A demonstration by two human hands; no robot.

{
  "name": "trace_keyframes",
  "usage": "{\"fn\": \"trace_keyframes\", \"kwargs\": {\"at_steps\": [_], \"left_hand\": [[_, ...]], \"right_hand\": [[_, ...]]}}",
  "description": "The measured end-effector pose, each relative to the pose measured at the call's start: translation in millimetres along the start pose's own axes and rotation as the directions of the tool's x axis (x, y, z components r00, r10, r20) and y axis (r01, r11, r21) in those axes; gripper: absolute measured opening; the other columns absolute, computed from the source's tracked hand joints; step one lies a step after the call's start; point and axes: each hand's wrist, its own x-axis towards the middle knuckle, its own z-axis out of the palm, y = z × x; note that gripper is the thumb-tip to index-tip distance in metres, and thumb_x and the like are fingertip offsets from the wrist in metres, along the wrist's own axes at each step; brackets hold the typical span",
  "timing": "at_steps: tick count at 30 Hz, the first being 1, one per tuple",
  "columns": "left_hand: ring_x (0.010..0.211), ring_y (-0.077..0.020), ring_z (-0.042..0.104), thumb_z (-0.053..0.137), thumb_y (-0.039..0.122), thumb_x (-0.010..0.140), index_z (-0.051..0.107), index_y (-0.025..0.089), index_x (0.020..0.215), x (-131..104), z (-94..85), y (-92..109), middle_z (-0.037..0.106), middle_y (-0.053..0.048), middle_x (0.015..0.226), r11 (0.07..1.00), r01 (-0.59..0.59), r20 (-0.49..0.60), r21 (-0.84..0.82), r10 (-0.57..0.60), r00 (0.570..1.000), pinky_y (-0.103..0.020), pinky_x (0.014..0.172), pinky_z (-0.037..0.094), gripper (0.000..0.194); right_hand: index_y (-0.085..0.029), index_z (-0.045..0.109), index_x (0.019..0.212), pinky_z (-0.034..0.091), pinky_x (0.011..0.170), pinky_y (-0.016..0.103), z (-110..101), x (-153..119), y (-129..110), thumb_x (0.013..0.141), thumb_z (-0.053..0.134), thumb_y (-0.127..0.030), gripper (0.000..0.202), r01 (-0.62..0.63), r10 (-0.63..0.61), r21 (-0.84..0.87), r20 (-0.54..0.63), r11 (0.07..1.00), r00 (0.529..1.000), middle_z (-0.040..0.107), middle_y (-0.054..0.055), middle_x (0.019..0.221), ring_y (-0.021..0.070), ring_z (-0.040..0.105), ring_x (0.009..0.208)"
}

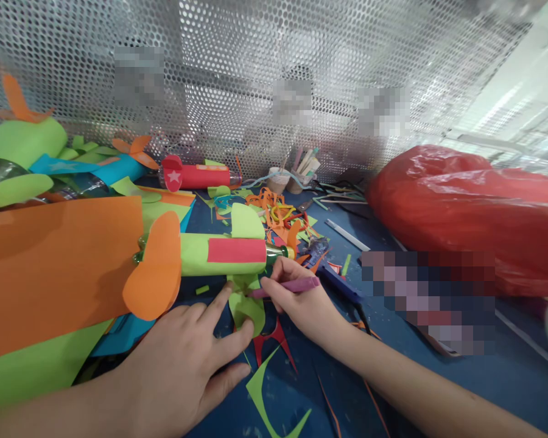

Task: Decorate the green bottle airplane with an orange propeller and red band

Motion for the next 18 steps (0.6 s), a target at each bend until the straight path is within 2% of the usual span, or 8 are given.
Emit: {"fn": "trace_keyframes", "kwargs": {"at_steps": [8, 14, 18], "left_hand": [[0.084, -0.0295, 0.067, 0.039, 0.042, 0.097, 0.06, 0.03, 0.126, 0.8, -1.6, 0.0, 0.054, -0.021, 0.136, 1.0, -0.016, 0.022, 0.017, 0.016, 1.0, -0.045, 0.066, 0.056, 0.038], [0.086, -0.0285, 0.067, 0.036, 0.045, 0.098, 0.06, 0.033, 0.126, -2.1, 1.9, -0.3, 0.051, -0.017, 0.14, 0.999, 0.022, -0.007, -0.024, -0.022, 1.0, -0.043, 0.069, 0.055, 0.039], [0.084, -0.028, 0.067, 0.036, 0.044, 0.098, 0.061, 0.031, 0.126, -1.5, 1.5, -0.3, 0.052, -0.018, 0.138, 1.0, 0.011, -0.005, -0.02, -0.012, 1.0, -0.043, 0.067, 0.055, 0.039]], "right_hand": [[-0.024, 0.043, 0.066, 0.052, 0.065, 0.03, 0.4, 0.0, -1.1, 0.08, 0.062, -0.028, 0.024, -0.011, 0.011, 0.003, 0.004, 1.0, 1.0, 0.044, -0.008, 0.048, 0.0174, 0.066, 0.066], [-0.024, 0.043, 0.066, 0.053, 0.066, 0.031, -0.9, 0.1, -1.5, 0.079, 0.063, -0.027, 0.024, 0.002, -0.002, 0.001, -0.008, 1.0, 1.0, 0.042, -0.01, 0.048, 0.0132, 0.057, 0.054], [-0.024, 0.043, 0.064, 0.051, 0.063, 0.03, -1.0, -0.3, -2.8, 0.078, 0.062, -0.026, 0.024, 0.002, -0.003, -0.029, -0.033, 1.0, 0.999, 0.041, -0.009, 0.048, 0.0124, 0.054, 0.052]]}}
